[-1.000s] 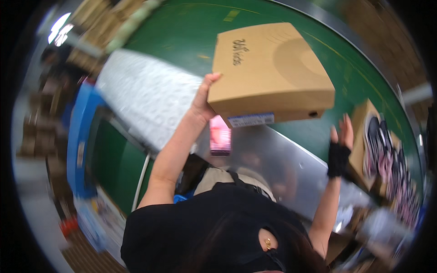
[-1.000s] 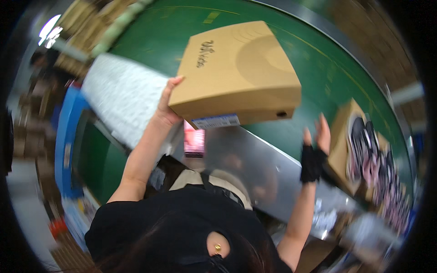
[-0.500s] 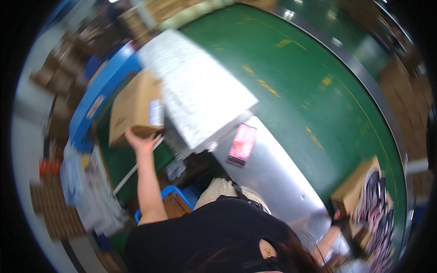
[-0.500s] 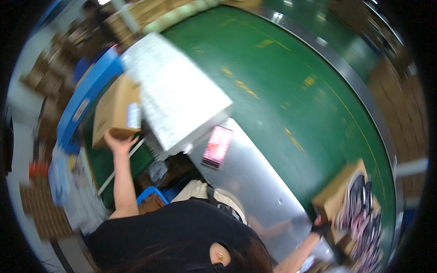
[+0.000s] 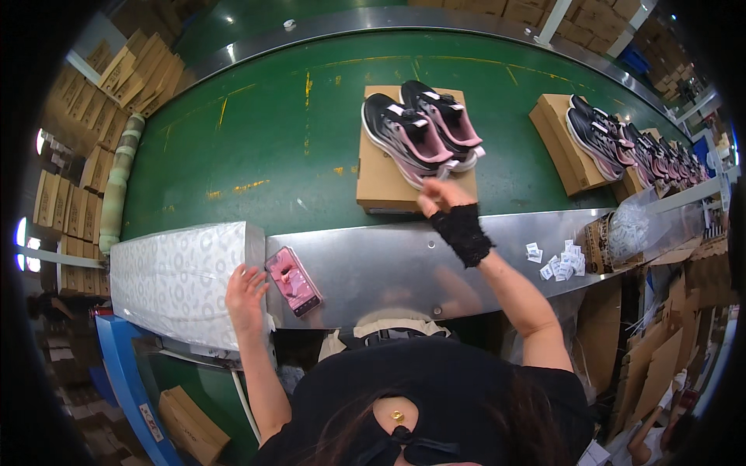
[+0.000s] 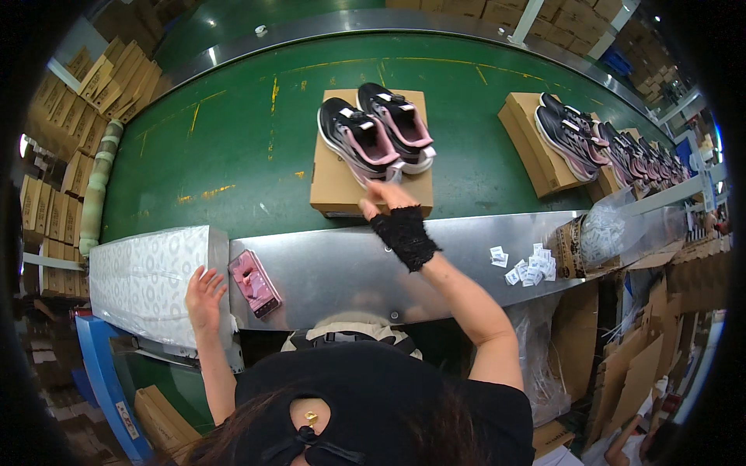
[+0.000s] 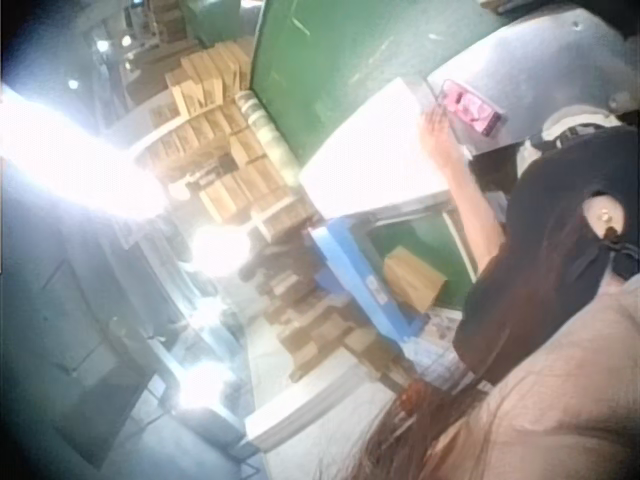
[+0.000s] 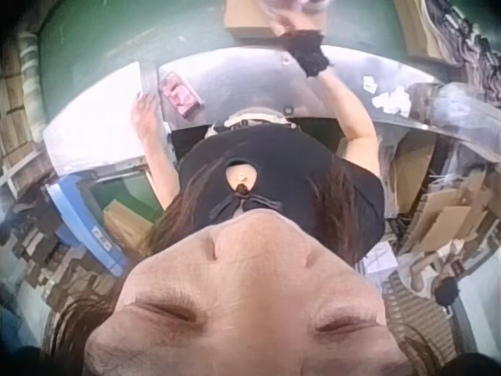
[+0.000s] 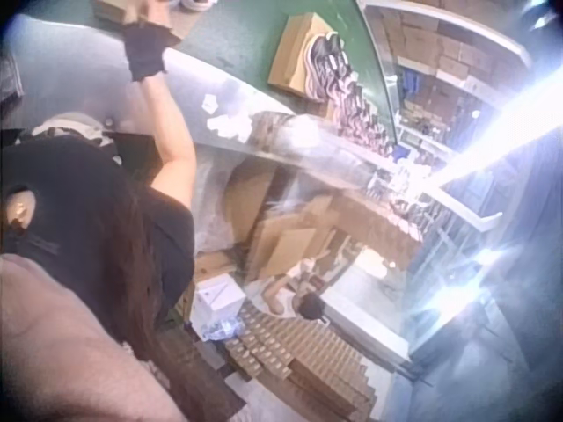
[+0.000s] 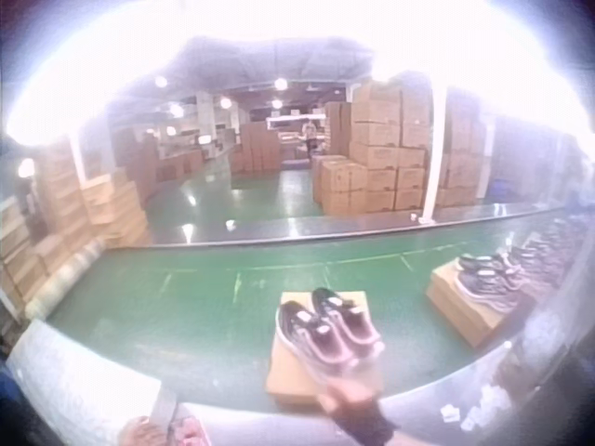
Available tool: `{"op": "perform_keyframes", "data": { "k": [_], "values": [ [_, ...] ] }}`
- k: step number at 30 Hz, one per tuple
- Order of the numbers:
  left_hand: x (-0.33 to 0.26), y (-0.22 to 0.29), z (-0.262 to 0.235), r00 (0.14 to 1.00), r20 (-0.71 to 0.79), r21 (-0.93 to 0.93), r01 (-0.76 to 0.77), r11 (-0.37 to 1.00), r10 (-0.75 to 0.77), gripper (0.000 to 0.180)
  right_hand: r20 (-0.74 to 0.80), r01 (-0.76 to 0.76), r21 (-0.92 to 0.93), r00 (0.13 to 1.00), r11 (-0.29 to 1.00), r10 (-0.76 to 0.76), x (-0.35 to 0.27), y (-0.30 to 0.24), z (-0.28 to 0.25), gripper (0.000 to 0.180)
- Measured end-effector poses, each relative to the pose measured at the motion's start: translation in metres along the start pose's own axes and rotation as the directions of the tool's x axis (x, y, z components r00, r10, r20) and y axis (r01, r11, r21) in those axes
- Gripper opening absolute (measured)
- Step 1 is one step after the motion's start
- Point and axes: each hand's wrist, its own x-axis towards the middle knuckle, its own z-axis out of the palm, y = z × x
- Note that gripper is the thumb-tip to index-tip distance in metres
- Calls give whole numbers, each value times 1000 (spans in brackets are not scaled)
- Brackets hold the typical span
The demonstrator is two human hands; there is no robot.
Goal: The person packs shoes into shoeboxes by lining open boxes with wrapping paper, inserting pairs of shoes and packets inside, wrapping the paper over the shoes, closing the box lids, and placing the closed boxes onto a conveyor belt.
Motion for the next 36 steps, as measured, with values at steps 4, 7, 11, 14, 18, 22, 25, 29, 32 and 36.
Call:
{"op": "perform_keyframes", "data": {
  "k": [4,7,11,14,18,22,25,29,32,36],
  "values": [
    [0,-15,45,994,82,157,55,986,-68,33,40,254,-713,945,654,-323,50,-14,-29,51],
    [-3,-20,69,984,159,292,31,956,-81,30,283,217,-742,959,635,2,82,-9,-23,60],
    [-2,-19,93,933,357,396,-192,898,41,30,433,178,-611,891,772,137,111,-27,-27,46],
    [3,0,125,880,436,497,-410,765,188,26,367,19,-474,913,880,178,114,-58,-39,41],
    [6,45,188,724,491,416,-684,600,484,28,588,9,-383,773,924,236,108,-124,-61,46],
    [7,73,239,519,696,410,-855,319,497,33,636,85,-184,770,979,53,90,-147,-71,40],
    [20,66,237,692,711,380,-526,761,123,27,704,146,-114,710,983,-24,84,-158,-74,39],
    [2,67,230,769,639,429,-390,815,32,24,701,87,-20,711,996,-48,66,-150,-76,39],
    [-3,62,220,714,699,485,-438,757,-35,23,778,221,-91,624,971,-70,42,-148,-78,39],
    [40,31,205,770,625,406,-181,896,-128,40,726,645,-12,531,764,-437,-22,-85,-53,41]
  ]
}}
